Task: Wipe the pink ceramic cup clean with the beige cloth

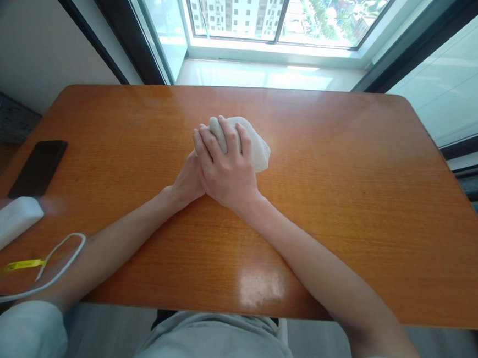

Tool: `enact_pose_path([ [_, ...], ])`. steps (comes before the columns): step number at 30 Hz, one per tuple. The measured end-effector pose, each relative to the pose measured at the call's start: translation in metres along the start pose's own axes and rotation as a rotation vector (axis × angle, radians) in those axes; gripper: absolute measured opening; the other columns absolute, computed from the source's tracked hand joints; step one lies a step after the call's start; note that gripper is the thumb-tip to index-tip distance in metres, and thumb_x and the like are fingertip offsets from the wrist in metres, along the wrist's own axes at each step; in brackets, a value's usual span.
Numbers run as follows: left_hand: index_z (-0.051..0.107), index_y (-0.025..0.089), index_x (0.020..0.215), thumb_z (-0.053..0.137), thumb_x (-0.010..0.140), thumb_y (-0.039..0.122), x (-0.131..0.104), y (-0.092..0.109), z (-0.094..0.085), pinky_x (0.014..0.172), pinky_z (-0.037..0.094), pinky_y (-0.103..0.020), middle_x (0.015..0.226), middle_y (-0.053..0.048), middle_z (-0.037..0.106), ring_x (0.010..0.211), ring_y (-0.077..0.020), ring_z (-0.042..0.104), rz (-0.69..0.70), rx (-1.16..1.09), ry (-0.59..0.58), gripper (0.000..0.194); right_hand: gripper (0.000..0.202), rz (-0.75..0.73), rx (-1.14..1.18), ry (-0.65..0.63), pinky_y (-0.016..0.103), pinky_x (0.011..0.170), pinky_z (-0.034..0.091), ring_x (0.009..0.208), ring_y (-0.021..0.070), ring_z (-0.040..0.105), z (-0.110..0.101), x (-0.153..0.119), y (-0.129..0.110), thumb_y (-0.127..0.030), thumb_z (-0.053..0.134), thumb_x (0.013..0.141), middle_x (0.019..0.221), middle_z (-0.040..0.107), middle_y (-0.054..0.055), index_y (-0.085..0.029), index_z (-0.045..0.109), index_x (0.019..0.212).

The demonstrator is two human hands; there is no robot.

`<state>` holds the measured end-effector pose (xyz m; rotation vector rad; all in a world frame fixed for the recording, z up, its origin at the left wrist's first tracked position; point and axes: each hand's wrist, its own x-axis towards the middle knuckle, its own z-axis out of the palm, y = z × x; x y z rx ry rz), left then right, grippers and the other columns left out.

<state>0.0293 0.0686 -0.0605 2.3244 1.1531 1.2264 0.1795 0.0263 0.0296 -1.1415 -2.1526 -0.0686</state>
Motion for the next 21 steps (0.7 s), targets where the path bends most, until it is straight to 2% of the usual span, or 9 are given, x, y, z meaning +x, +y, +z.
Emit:
enact_pose_path([
  [3, 0.043, 0.025, 0.171, 0.027, 0.122, 0.05, -0.002, -0.005, 0.005, 0.14, 0.049, -0.068, 0.166, -0.016, 0.064, 0.174, -0.0376, 0.045, -0.021, 0.074, -0.023, 0.057, 0.057, 0.053, -0.057, -0.096, 0.067, 0.148, 0.029, 0.174, 0.0425, 0.045, -0.004, 0.002, -0.01, -0.033, 0.05, 0.115, 0.176, 0.062, 0.001, -0.038, 0.055, 0.172],
  [5, 0.042, 0.026, 0.172, 0.027, 0.122, 0.051, -0.002, -0.005, 0.005, 0.141, 0.05, -0.066, 0.167, -0.015, 0.064, 0.175, -0.0366, 0.044, -0.022, 0.093, -0.016, 0.057, 0.058, 0.063, -0.062, -0.114, 0.069, 0.149, 0.027, 0.174, 0.0435, 0.044, -0.005, 0.003, -0.011, -0.034, 0.05, 0.115, 0.177, 0.061, 0.001, -0.038, 0.054, 0.173],
  [10, 0.043, 0.023, 0.171, 0.037, 0.121, 0.046, 0.001, 0.001, -0.004, 0.133, 0.058, -0.064, 0.165, -0.018, 0.066, 0.166, -0.0387, 0.056, 0.015, 0.052, -0.007, 0.055, 0.058, 0.061, 0.018, -0.073, 0.073, 0.145, 0.033, 0.17, 0.0458, 0.049, -0.002, 0.004, -0.003, -0.037, 0.053, 0.113, 0.173, 0.064, 0.002, -0.042, 0.054, 0.17],
  [16, 0.036, 0.023, 0.173, 0.047, 0.118, 0.041, 0.004, 0.007, -0.011, 0.131, 0.059, -0.056, 0.175, -0.02, 0.054, 0.16, -0.0355, 0.061, 0.023, 0.063, 0.003, 0.059, 0.055, 0.021, 0.028, -0.015, 0.072, 0.135, 0.045, 0.159, 0.0435, 0.06, 0.002, 0.005, 0.012, -0.033, 0.055, 0.111, 0.166, 0.07, 0.003, -0.039, 0.057, 0.165],
  [18, 0.037, 0.022, 0.171, 0.05, 0.117, 0.041, 0.006, 0.01, -0.011, 0.127, 0.061, -0.052, 0.169, -0.02, 0.058, 0.152, -0.0333, 0.066, 0.012, 0.065, 0.002, 0.059, 0.054, -0.012, -0.028, 0.023, 0.07, 0.13, 0.049, 0.152, 0.0422, 0.064, 0.003, 0.006, 0.016, -0.031, 0.056, 0.11, 0.163, 0.072, 0.002, -0.038, 0.059, 0.163],
  [21, 0.044, 0.022, 0.163, 0.054, 0.116, 0.044, 0.007, 0.014, -0.013, 0.11, 0.066, -0.045, 0.147, -0.016, 0.068, 0.129, -0.0291, 0.073, -0.012, 0.06, 0.01, 0.052, 0.052, -0.05, -0.098, 0.064, 0.068, 0.123, 0.053, 0.146, 0.0416, 0.067, 0.003, 0.006, 0.021, -0.027, 0.057, 0.109, 0.161, 0.074, 0.003, -0.036, 0.062, 0.16],
])
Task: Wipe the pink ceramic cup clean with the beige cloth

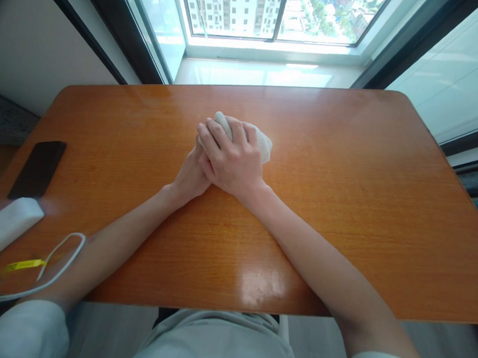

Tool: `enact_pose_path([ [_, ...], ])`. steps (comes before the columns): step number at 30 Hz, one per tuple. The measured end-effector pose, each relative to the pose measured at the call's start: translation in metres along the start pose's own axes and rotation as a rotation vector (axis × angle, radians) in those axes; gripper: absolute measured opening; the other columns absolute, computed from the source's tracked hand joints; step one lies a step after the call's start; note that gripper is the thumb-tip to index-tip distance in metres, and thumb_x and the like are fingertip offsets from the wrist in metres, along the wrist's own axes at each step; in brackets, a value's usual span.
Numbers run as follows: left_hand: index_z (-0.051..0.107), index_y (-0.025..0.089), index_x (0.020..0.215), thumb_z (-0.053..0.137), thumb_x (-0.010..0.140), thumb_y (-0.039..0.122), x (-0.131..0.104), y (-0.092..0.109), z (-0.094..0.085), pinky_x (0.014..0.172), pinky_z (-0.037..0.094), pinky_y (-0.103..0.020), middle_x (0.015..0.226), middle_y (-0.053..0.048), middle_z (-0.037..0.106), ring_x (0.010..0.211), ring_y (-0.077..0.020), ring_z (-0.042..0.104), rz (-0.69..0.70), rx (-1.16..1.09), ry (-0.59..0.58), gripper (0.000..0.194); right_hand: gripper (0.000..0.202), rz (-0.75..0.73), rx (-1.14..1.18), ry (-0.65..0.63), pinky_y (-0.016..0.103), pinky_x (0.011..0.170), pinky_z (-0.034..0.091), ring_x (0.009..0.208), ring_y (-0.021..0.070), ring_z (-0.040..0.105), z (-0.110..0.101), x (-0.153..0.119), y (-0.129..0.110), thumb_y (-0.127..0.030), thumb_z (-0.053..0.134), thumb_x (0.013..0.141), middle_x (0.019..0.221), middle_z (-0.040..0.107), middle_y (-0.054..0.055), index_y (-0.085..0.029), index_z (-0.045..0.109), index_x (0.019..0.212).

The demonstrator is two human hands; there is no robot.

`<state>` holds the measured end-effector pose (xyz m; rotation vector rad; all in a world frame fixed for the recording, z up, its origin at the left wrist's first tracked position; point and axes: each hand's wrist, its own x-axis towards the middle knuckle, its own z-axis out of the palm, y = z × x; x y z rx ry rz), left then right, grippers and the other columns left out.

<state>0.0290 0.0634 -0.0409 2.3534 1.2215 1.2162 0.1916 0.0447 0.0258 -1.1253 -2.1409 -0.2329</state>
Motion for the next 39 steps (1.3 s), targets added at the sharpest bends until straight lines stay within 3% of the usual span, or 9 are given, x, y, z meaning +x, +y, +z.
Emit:
enact_pose_path([
  [3, 0.05, 0.024, 0.15, 0.056, 0.115, 0.05, 0.001, 0.003, -0.002, 0.096, 0.066, -0.044, 0.134, -0.014, 0.068, 0.114, -0.0282, 0.073, -0.03, -0.07, -0.002, 0.044, 0.049, 0.008, -0.003, 0.009, 0.066, 0.119, 0.053, 0.144, 0.0412, 0.066, -0.002, 0.002, 0.003, -0.028, 0.057, 0.11, 0.159, 0.076, 0.004, -0.035, 0.065, 0.157],
  [7, 0.05, 0.025, 0.139, 0.055, 0.117, 0.057, 0.001, 0.005, -0.003, 0.092, 0.064, -0.047, 0.127, -0.013, 0.066, 0.109, -0.029, 0.071, -0.056, -0.155, -0.009, 0.038, 0.043, 0.049, 0.003, 0.011, 0.063, 0.118, 0.054, 0.143, 0.0405, 0.066, -0.006, 0.004, 0.004, -0.031, 0.056, 0.111, 0.155, 0.078, 0.005, -0.034, 0.069, 0.152],
  [15, 0.045, 0.024, 0.145, 0.05, 0.117, 0.064, 0.003, 0.007, -0.002, 0.093, 0.063, -0.048, 0.13, -0.015, 0.067, 0.11, -0.0303, 0.073, -0.037, -0.124, 0.003, 0.049, 0.036, 0.114, 0.017, 0.003, 0.056, 0.114, 0.055, 0.136, 0.0363, 0.069, -0.012, 0.009, 0.005, -0.032, 0.055, 0.112, 0.15, 0.08, 0.006, -0.032, 0.075, 0.142],
  [21, 0.044, 0.024, 0.149, 0.051, 0.118, 0.062, 0.004, 0.012, -0.006, 0.102, 0.063, -0.049, 0.139, -0.017, 0.071, 0.122, -0.0312, 0.076, -0.07, -0.163, 0.007, 0.05, 0.037, 0.164, 0.074, -0.021, 0.054, 0.114, 0.056, 0.13, 0.0335, 0.071, -0.017, 0.014, 0.006, -0.032, 0.051, 0.113, 0.147, 0.081, 0.006, -0.034, 0.077, 0.139],
  [28, 0.039, 0.025, 0.149, 0.064, 0.112, 0.057, 0.006, 0.016, -0.011, 0.102, 0.063, -0.049, 0.143, -0.018, 0.07, 0.125, -0.0329, 0.076, -0.087, -0.129, -0.041, 0.055, 0.037, 0.206, 0.209, 0.002, 0.053, 0.116, 0.057, 0.126, 0.0307, 0.075, -0.016, 0.016, 0.014, -0.035, 0.047, 0.115, 0.141, 0.084, 0.004, -0.034, 0.08, 0.132],
  [34, 0.042, 0.025, 0.147, 0.066, 0.11, 0.043, 0.005, 0.019, -0.012, 0.102, 0.064, -0.048, 0.139, -0.016, 0.072, 0.122, -0.0316, 0.076, -0.093, -0.122, -0.032, 0.048, 0.039, 0.253, 0.313, 0.02, 0.052, 0.114, 0.06, 0.121, 0.03, 0.078, -0.016, 0.018, 0.022, -0.044, 0.045, 0.118, 0.133, 0.087, 0.003, -0.036, 0.082, 0.127],
  [39, 0.042, 0.024, 0.144, 0.067, 0.109, 0.044, 0.005, 0.02, -0.014, 0.104, 0.064, -0.052, 0.141, -0.019, 0.071, 0.122, -0.0341, 0.076, -0.122, -0.126, -0.05, 0.048, 0.043, 0.307, 0.411, 0.032, 0.051, 0.111, 0.063, 0.12, 0.0302, 0.079, -0.014, 0.02, 0.028, -0.052, 0.045, 0.118, 0.128, 0.088, 0.005, -0.036, 0.084, 0.121],
])
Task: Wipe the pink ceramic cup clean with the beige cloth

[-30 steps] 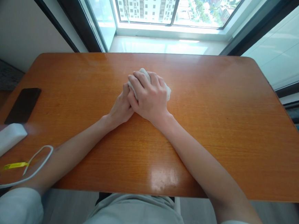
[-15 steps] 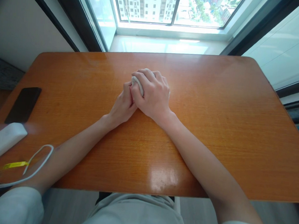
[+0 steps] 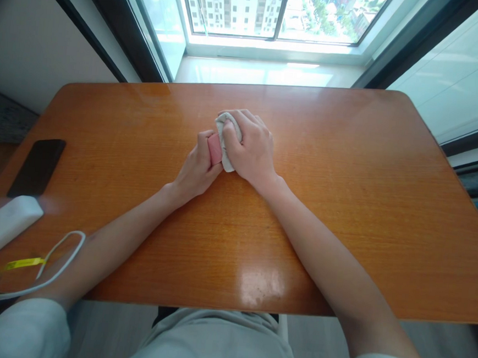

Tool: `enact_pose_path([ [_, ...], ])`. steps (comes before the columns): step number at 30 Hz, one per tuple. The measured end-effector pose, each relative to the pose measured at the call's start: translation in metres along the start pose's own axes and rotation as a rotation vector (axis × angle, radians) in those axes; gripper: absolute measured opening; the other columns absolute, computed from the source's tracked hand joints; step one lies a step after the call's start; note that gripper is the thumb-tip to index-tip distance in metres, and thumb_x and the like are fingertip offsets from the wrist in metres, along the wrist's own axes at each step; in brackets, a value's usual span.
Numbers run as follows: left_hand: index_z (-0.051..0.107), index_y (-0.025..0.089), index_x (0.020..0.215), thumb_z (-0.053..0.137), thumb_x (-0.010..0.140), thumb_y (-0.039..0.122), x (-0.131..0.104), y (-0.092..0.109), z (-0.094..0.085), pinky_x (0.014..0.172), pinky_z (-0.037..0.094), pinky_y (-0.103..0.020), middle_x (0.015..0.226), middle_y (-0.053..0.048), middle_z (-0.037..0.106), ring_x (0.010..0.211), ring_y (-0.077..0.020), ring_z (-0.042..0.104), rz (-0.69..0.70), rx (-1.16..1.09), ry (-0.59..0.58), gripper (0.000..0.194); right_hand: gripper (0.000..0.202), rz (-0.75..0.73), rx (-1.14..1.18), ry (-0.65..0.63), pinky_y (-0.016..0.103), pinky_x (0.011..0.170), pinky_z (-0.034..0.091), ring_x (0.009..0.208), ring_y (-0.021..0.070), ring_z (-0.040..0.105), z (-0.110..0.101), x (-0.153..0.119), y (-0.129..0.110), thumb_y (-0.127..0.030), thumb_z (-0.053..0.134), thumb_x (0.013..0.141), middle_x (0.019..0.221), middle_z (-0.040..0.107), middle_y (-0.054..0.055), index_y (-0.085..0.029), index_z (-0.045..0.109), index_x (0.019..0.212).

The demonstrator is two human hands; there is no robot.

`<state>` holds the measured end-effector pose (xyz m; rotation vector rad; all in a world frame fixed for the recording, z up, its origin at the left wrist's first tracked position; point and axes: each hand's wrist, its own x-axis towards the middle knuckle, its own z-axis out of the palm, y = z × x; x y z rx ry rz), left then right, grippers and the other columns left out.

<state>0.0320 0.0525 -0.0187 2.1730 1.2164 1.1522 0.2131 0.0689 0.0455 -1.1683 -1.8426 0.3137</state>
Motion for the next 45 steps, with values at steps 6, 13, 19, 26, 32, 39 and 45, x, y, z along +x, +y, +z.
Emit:
enact_pose_path([
  [6, 0.04, 0.025, 0.146, 0.069, 0.104, 0.034, 0.0, -0.005, 0.003, 0.105, 0.061, -0.048, 0.142, -0.017, 0.07, 0.122, -0.0305, 0.074, 0.043, 0.007, 0.015, 0.052, 0.049, 0.054, 0.171, 0.019, 0.046, 0.104, 0.065, 0.113, 0.0278, 0.082, 0.002, 0.003, 0.008, -0.06, 0.045, 0.118, 0.121, 0.089, 0.005, -0.033, 0.087, 0.115],
  [13, 0.039, 0.026, 0.148, 0.07, 0.105, 0.037, -0.001, -0.008, 0.006, 0.101, 0.059, -0.045, 0.139, -0.015, 0.069, 0.119, -0.0294, 0.072, 0.037, 0.018, 0.026, 0.054, 0.058, 0.13, 0.352, 0.019, 0.042, 0.104, 0.065, 0.114, 0.0268, 0.082, 0.006, 0.004, 0.023, -0.075, 0.049, 0.112, 0.117, 0.09, 0.004, -0.032, 0.088, 0.11],
  [19, 0.039, 0.024, 0.147, 0.07, 0.105, 0.038, -0.001, -0.006, 0.004, 0.103, 0.059, -0.045, 0.143, -0.017, 0.068, 0.123, -0.031, 0.072, 0.037, 0.005, 0.013, 0.053, 0.056, 0.199, 0.492, 0.03, 0.041, 0.102, 0.066, 0.113, 0.0262, 0.082, 0.012, 0.006, 0.038, -0.075, 0.053, 0.11, 0.115, 0.089, 0.004, -0.03, 0.087, 0.106],
  [26, 0.039, 0.025, 0.146, 0.072, 0.105, 0.037, -0.002, -0.007, 0.004, 0.099, 0.059, -0.043, 0.139, -0.015, 0.07, 0.119, -0.0295, 0.073, 0.021, 0.008, 0.019, 0.054, 0.062, 0.284, 0.606, 0.082, 0.042, 0.098, 0.068, 0.109, 0.0274, 0.083, 0.022, 0.001, 0.055, -0.081, 0.054, 0.105, 0.108, 0.089, 0.006, -0.027, 0.086, 0.104],
  [32, 0.038, 0.025, 0.145, 0.072, 0.107, 0.039, -0.001, -0.006, 0.005, 0.097, 0.059, -0.042, 0.137, -0.015, 0.07, 0.117, -0.029, 0.073, 0.031, 0.0, 0.021, 0.052, 0.063, 0.295, 0.641, 0.085, 0.041, 0.094, 0.068, 0.1, 0.0256, 0.082, 0.028, -0.002, 0.067, -0.083, 0.055, 0.101, 0.105, 0.087, 0.006, -0.027, 0.085, 0.105],
  [39, 0.041, 0.026, 0.145, 0.073, 0.106, 0.038, -0.001, -0.007, 0.005, 0.097, 0.059, -0.042, 0.138, -0.013, 0.07, 0.117, -0.0274, 0.073, 0.044, -0.018, 0.031, 0.052, 0.065, 0.232, 0.514, 0.094, 0.038, 0.092, 0.067, 0.1, 0.0237, 0.081, 0.026, -0.005, 0.065, -0.082, 0.046, 0.106, 0.108, 0.086, 0.004, -0.029, 0.084, 0.108],
  [45, 0.042, 0.024, 0.145, 0.072, 0.105, 0.037, -0.002, -0.008, 0.004, 0.093, 0.059, -0.04, 0.136, -0.014, 0.071, 0.113, -0.0272, 0.073, 0.034, 0.001, 0.039, 0.051, 0.064, 0.207, 0.469, 0.131, 0.042, 0.101, 0.066, 0.11, 0.0264, 0.082, 0.023, -0.008, 0.055, -0.077, 0.042, 0.111, 0.115, 0.089, 0.006, -0.03, 0.085, 0.111],
])
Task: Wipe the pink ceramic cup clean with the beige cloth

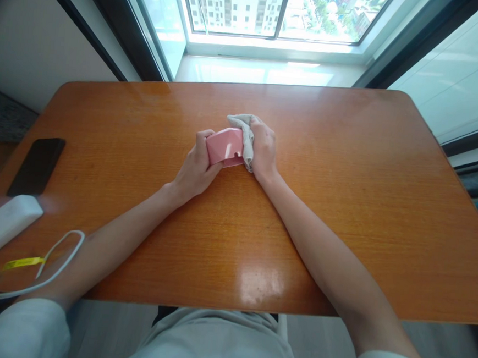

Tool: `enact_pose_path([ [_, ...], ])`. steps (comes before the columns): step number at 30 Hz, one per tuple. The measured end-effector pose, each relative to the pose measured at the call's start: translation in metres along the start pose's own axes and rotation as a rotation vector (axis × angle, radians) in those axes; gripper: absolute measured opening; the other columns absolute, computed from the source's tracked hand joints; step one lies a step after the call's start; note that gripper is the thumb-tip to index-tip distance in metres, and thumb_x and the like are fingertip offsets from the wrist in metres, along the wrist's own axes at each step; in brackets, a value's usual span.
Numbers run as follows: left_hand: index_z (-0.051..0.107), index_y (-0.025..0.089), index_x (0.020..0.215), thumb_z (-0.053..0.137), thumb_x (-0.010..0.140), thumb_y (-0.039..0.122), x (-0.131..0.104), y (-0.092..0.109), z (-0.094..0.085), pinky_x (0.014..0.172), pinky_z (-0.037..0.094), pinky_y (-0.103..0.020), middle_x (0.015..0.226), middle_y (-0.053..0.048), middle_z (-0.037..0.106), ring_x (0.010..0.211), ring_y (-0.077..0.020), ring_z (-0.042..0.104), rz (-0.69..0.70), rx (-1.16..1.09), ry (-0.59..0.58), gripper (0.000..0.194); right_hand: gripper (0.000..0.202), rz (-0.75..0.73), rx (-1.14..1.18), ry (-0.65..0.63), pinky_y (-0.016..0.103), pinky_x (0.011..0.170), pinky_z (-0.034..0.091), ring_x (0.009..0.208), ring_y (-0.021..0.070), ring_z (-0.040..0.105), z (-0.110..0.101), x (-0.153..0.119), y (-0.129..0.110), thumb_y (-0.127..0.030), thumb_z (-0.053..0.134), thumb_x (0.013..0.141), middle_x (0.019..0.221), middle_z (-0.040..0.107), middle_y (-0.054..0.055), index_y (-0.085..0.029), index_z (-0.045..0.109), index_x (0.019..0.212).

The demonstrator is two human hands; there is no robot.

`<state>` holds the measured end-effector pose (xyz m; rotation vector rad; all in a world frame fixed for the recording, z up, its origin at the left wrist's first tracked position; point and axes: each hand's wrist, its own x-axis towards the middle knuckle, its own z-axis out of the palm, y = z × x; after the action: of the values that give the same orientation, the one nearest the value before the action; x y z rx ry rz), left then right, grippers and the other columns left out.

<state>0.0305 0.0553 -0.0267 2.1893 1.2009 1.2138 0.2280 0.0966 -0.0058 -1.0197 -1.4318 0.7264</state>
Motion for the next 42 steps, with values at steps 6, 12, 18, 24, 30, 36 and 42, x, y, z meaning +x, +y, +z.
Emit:
enact_pose_path([
  [6, 0.045, 0.025, 0.144, 0.066, 0.106, 0.034, -0.001, -0.001, -0.001, 0.094, 0.061, -0.041, 0.131, -0.012, 0.074, 0.109, -0.0262, 0.074, -0.008, 0.007, 0.032, 0.044, 0.059, -0.163, -0.267, -0.091, 0.045, 0.108, 0.064, 0.12, 0.0279, 0.082, -0.003, -0.008, -0.038, -0.065, 0.035, 0.119, 0.128, 0.088, 0.006, -0.033, 0.084, 0.123],
  [12, 0.045, 0.025, 0.145, 0.063, 0.112, 0.05, -0.002, 0.0, -0.001, 0.094, 0.063, -0.044, 0.132, -0.013, 0.075, 0.11, -0.0264, 0.075, -0.025, 0.006, 0.04, 0.046, 0.05, -0.332, -0.575, -0.172, 0.052, 0.117, 0.06, 0.131, 0.0303, 0.076, 0.001, -0.013, -0.062, -0.044, 0.031, 0.122, 0.142, 0.083, 0.009, -0.031, 0.076, 0.139],
  [18, 0.046, 0.025, 0.148, 0.048, 0.118, 0.057, -0.001, 0.01, -0.005, 0.113, 0.064, -0.055, 0.144, -0.017, 0.071, 0.128, -0.0321, 0.076, -0.04, 0.015, -0.003, 0.044, 0.043, -0.443, -0.803, -0.214, 0.06, 0.12, 0.056, 0.146, 0.0369, 0.066, 0.012, -0.024, -0.071, -0.034, 0.04, 0.12, 0.157, 0.076, 0.011, -0.028, 0.066, 0.154],
  [24, 0.047, 0.02, 0.157, 0.045, 0.118, 0.046, -0.003, 0.0, 0.001, 0.117, 0.064, -0.055, 0.153, -0.022, 0.068, 0.138, -0.0346, 0.073, -0.003, 0.14, -0.061, 0.047, 0.045, -0.486, -0.89, -0.233, 0.068, 0.128, 0.05, 0.156, 0.0422, 0.06, 0.029, -0.035, -0.076, -0.03, 0.043, 0.118, 0.159, 0.074, 0.008, -0.031, 0.063, 0.158],
  [30, 0.033, 0.015, 0.173, 0.043, 0.118, 0.042, -0.003, -0.008, 0.007, 0.124, 0.062, -0.055, 0.171, -0.026, 0.056, 0.149, -0.0359, 0.067, 0.042, 0.199, -0.06, 0.062, 0.046, -0.43, -0.767, -0.242, 0.07, 0.135, 0.045, 0.161, 0.0422, 0.056, 0.036, -0.037, -0.072, -0.032, 0.043, 0.118, 0.154, 0.075, 0.006, -0.035, 0.062, 0.159],
  [36, 0.046, 0.022, 0.151, 0.053, 0.115, 0.046, -0.001, -0.008, 0.007, 0.108, 0.066, -0.049, 0.141, -0.017, 0.068, 0.126, -0.0313, 0.075, 0.04, 0.093, -0.01, 0.045, 0.041, -0.444, -0.758, -0.241, 0.069, 0.127, 0.048, 0.157, 0.0427, 0.057, 0.025, -0.029, -0.071, -0.029, 0.048, 0.114, 0.151, 0.078, 0.007, -0.033, 0.069, 0.149],
  [42, 0.043, 0.024, 0.148, 0.057, 0.115, 0.056, 0.001, -0.003, 0.004, 0.106, 0.062, -0.049, 0.142, -0.016, 0.068, 0.124, -0.0305, 0.074, 0.034, -0.031, 0.001, 0.048, 0.033, -0.402, -0.682, -0.2, 0.061, 0.118, 0.056, 0.14, 0.0375, 0.066, 0.013, -0.016, -0.065, -0.034, 0.054, 0.113, 0.146, 0.082, 0.004, -0.035, 0.077, 0.136],
])
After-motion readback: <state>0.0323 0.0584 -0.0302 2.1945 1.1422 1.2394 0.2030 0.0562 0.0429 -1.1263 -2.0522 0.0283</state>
